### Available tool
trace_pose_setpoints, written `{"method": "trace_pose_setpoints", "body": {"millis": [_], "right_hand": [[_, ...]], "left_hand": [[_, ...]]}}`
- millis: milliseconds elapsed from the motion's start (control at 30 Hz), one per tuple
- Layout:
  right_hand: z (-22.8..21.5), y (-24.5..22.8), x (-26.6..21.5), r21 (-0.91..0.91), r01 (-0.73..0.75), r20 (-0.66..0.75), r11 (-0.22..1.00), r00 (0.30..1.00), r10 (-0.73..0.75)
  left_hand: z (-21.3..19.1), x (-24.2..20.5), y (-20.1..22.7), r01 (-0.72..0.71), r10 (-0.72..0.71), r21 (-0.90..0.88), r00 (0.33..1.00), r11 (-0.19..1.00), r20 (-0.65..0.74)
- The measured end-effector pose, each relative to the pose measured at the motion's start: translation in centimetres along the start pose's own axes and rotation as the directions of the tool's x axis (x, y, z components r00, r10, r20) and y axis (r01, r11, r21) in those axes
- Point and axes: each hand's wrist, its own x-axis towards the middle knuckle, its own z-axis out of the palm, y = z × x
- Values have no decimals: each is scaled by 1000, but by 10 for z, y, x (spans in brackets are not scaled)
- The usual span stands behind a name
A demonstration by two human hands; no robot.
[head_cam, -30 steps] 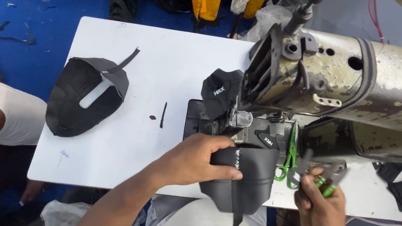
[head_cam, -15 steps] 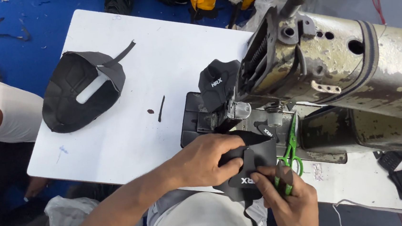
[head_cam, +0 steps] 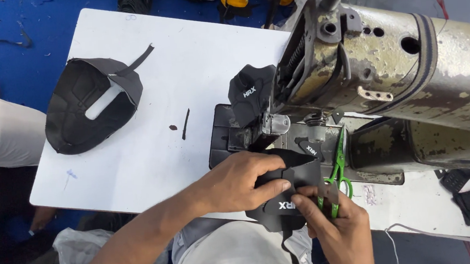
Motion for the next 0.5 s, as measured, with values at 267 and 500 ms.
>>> {"method": "trace_pose_setpoints", "body": {"millis": [267, 500], "right_hand": [[-21, -66, 25, -224, 759, 255, 611, 651, -715], [-13, -64, 42, -448, 354, 453, 821, 882, -133]], "left_hand": [[-15, 3, -1, 23, -20, -28, 993, 999, 113], [-17, 4, -1, 117, -110, -26, 976, 993, 188]]}}
